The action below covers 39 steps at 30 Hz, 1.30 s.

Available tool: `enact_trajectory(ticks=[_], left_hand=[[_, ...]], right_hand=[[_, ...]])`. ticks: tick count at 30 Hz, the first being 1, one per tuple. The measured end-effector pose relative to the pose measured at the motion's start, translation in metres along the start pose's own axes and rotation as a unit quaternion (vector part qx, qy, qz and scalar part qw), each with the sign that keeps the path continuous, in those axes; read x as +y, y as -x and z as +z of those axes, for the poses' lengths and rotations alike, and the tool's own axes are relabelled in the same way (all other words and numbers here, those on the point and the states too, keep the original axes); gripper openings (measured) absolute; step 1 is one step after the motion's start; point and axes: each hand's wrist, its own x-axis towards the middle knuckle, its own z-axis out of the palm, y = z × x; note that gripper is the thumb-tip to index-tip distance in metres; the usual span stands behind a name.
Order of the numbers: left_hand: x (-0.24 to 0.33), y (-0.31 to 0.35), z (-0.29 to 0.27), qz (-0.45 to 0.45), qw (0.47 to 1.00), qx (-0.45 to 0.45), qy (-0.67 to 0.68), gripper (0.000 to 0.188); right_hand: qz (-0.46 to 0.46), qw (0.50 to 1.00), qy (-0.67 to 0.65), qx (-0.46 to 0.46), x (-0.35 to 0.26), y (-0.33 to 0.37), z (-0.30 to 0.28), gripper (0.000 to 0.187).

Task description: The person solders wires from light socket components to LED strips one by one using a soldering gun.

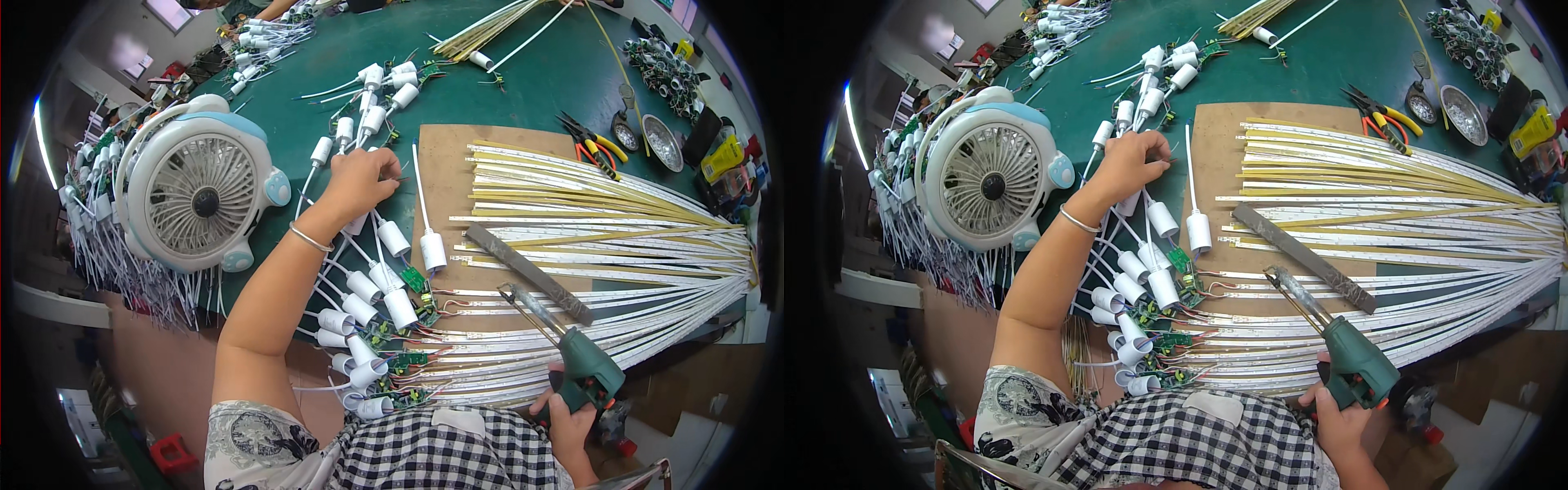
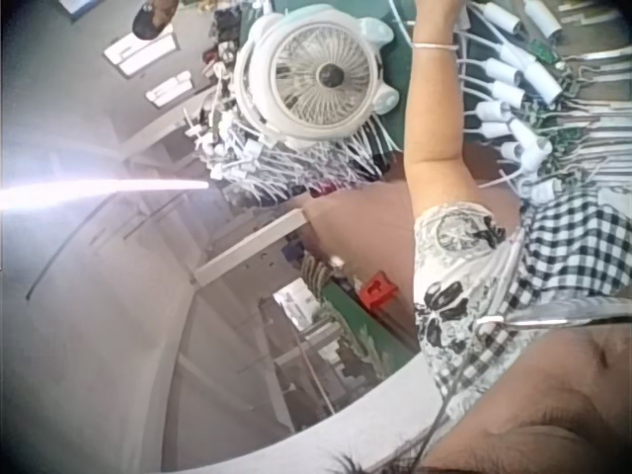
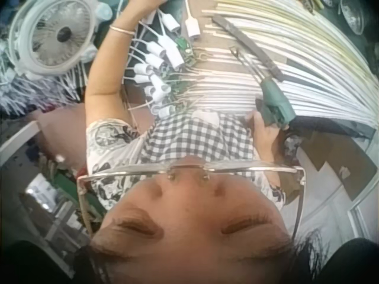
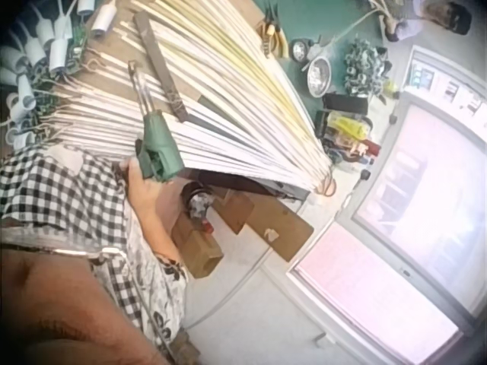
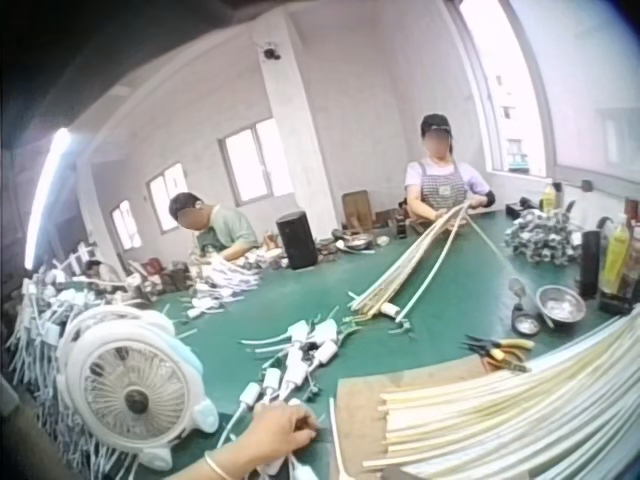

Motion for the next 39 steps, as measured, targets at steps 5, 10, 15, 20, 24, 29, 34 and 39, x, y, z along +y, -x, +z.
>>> enact_trajectory(ticks=[5, 10, 15, 20, 24, 29, 34, 39], left_hand=[[0.006, 0.000, 0.000, -0.005, 0.999, 0.016, 0.037, 0.021], [-0.008, -0.004, 0.001, -0.049, 0.994, -0.045, 0.090, 0.018], [-0.011, -0.002, 0.002, -0.070, 0.985, -0.060, 0.146, 0.016], [-0.013, -0.002, 0.005, -0.054, 0.981, -0.083, 0.165, 0.018], [-0.007, -0.002, 0.006, -0.054, 0.961, -0.058, 0.264, 0.017], [-0.009, -0.020, -0.063, -0.034, 0.878, 0.132, 0.459, 0.016], [0.006, -0.037, -0.138, 0.114, 0.849, 0.317, 0.407, 0.017], [0.062, 0.006, -0.191, 0.224, 0.863, 0.441, 0.104, 0.015]], right_hand=[[-0.002, 1.000, 0.000, 0.002, 0.002, 0.000, -0.001, 0.041], [0.008, 1.000, -0.008, -0.002, 0.001, -0.002, 0.001, 0.041], [0.014, 1.000, -0.017, 0.003, 0.001, -0.003, 0.001, 0.041], [0.019, 0.999, -0.026, 0.004, 0.000, -0.006, -0.001, 0.040], [0.026, 0.999, -0.018, 0.002, 0.005, 0.001, -0.005, 0.040], [0.054, 0.995, -0.082, 0.001, 0.005, -0.003, -0.002, 0.042], [0.055, 0.995, -0.083, 0.001, 0.001, -0.001, 0.000, 0.043], [0.016, 0.996, -0.090, 0.020, 0.003, 0.000, -0.004, 0.042]])
